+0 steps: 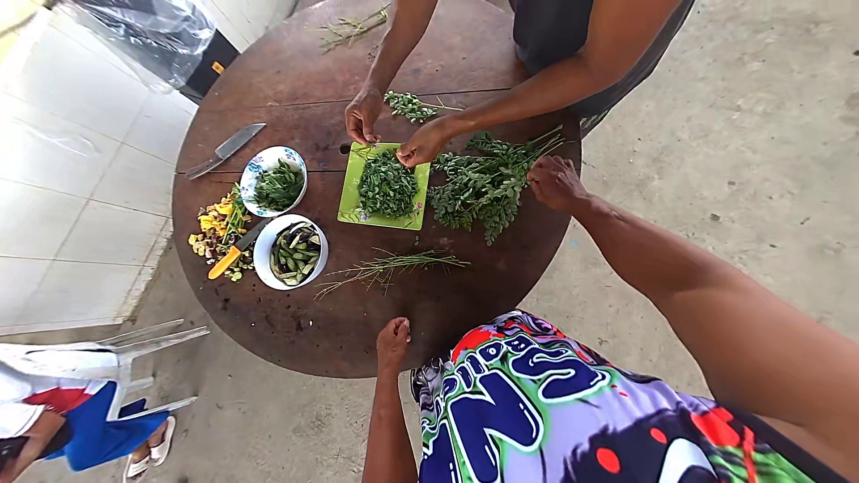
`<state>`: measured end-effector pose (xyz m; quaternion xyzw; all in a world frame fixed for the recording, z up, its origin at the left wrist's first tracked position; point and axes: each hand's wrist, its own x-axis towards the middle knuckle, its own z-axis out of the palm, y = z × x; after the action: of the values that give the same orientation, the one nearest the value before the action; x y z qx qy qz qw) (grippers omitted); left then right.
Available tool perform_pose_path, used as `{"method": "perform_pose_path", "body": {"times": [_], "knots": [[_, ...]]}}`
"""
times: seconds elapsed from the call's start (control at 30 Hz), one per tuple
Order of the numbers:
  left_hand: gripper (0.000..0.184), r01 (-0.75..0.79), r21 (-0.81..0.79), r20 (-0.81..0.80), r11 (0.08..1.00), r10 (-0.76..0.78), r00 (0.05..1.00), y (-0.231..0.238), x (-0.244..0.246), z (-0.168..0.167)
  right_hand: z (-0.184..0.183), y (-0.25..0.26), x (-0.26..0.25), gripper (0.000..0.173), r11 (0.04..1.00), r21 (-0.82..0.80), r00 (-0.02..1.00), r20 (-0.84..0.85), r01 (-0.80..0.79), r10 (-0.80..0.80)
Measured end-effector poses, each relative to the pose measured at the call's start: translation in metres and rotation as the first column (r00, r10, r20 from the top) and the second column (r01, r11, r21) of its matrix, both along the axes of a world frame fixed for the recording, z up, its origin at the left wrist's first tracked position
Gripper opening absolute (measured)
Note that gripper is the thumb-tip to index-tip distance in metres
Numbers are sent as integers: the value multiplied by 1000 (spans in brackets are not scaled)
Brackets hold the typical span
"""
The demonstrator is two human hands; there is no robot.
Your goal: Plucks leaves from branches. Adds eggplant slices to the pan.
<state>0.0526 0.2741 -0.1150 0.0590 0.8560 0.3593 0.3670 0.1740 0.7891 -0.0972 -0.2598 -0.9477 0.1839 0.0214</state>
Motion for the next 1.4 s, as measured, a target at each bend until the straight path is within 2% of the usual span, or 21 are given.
{"method": "perform_pose_path", "body": {"times": [0.07,0.17,0.27,0.33,0.4,0.47,0.53,0.63,0.7,0.77,0.83,0.9,1.0,1.07,1.1,1.13,1.23,1.27,1.3,1.33,1.4], "knots": [[23,-34,9,17,999,34,999,0,2,2,18,-13,7,19,994,-107,997,-72,-38,30],[23,-6,46,12,999,6,1000,15,-6,19,55,-43,13,20,935,-355,989,-132,19,-70],[27,210,89,-32,974,-208,978,53,-21,57,87,-79,10,24,762,-639,979,-73,100,-190],[32,336,156,-115,929,-321,940,85,-27,87,96,-104,5,25,689,-720,978,-69,86,-195],[35,365,244,-262,898,-302,917,116,-28,110,103,-125,-2,25,643,-764,982,-84,48,-172],[34,356,339,-419,871,-199,886,139,-28,127,105,-142,-9,21,606,-795,980,-133,-17,-146],[41,344,382,-471,858,-139,871,155,-29,142,103,-154,-13,19,569,-819,978,-171,-76,-116],[64,230,437,-202,870,-154,967,167,-34,156,102,-168,-18,20,516,-849,980,-183,-117,-77],[59,157,562,-32,812,-168,985,169,-38,147,101,-175,-20,21,499,-854,980,-194,-148,-42],[41,136,598,39,790,-198,979,167,-40,136,101,-181,-21,21,489,-856,977,-212,-168,-36],[19,173,549,35,818,-230,973,163,-41,129,100,-183,-22,21,499,-846,968,-244,-186,-53],[14,205,452,29,868,-244,969,156,-43,120,99,-184,-22,22,505,-845,964,-252,-178,-81],[24,94,410,-2,907,-102,995,146,-47,112,99,-183,-22,24,523,-838,970,-229,-156,-77],[22,-31,549,-77,835,87,993,137,-47,115,101,-181,-23,26,555,-816,976,-213,-161,-30],[19,-12,652,-143,758,139,980,130,-45,119,101,-180,-24,25,571,-804,978,-207,-166,-5],[17,75,724,-232,686,140,963,124,-42,124,102,-179,-25,24,587,-793,981,-195,-162,7],[23,480,691,-550,540,-38,834,119,-23,149,102,-180,-30,20,619,-775,988,-156,-125,5],[18,574,620,-631,535,-96,770,122,-17,153,102,-182,-31,18,619,-776,989,-148,-118,2],[14,622,534,-687,573,-135,714,126,-12,153,103,-183,-32,17,616,-779,989,-145,-118,6],[12,625,444,-721,642,-159,675,130,-9,149,104,-185,-34,16,612,-781,990,-143,-123,17],[16,548,313,-720,776,-183,670,136,-10,135,105,-189,-38,17,616,-772,987,-154,-153,51]]}}
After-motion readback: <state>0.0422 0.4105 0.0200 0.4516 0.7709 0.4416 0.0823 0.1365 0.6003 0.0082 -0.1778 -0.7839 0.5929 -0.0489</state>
